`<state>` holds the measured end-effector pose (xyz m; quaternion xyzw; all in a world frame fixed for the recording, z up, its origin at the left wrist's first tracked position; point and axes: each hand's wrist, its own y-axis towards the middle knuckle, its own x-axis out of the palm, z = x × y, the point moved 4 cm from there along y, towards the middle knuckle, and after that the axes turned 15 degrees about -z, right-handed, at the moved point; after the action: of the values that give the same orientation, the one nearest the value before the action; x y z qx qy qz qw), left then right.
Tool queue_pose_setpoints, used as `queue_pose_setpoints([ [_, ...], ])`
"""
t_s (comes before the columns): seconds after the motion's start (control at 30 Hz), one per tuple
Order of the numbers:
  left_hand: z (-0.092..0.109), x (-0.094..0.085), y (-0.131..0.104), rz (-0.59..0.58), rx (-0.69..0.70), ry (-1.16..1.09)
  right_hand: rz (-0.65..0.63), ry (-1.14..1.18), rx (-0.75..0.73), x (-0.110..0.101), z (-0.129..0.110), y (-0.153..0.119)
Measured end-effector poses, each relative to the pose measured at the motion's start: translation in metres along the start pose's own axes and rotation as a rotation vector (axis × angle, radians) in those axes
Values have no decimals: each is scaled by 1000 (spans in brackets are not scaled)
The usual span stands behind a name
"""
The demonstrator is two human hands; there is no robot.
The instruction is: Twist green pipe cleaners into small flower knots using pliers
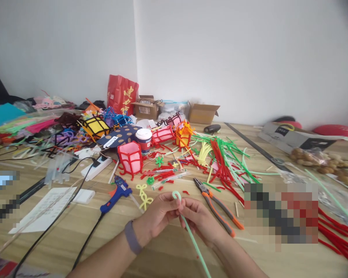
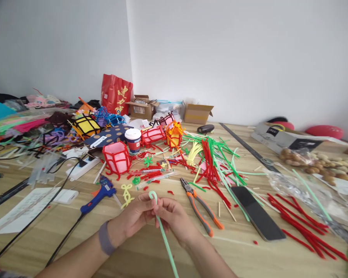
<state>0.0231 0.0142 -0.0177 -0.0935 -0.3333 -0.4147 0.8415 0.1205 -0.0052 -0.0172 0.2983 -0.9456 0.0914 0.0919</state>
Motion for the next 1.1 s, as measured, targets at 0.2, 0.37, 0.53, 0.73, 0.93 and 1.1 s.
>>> queue_pose_setpoints([
  [0.2,-1,-4,-1,18,8,5,12,26,-5,2,-2,-1],
  [0.37,3,-1,-2,43,-4,38,12,-28,6,-1,-1,0],
  [0.53,10,-14,-3,180,-5,175,123,-413,-38,-18,-5,-1],
  [0.73,17,-17,-4,101,-183,366,114,-976,-474,-12,-44,-18],
  [0.93,10,-9,-9,-25,-438,337,-184,-1169,-391,-2,-60,-26],
  [1.1,9,-16,-9,-36,-445,236,-184,-1329,-381,-7,-60,-30],
])
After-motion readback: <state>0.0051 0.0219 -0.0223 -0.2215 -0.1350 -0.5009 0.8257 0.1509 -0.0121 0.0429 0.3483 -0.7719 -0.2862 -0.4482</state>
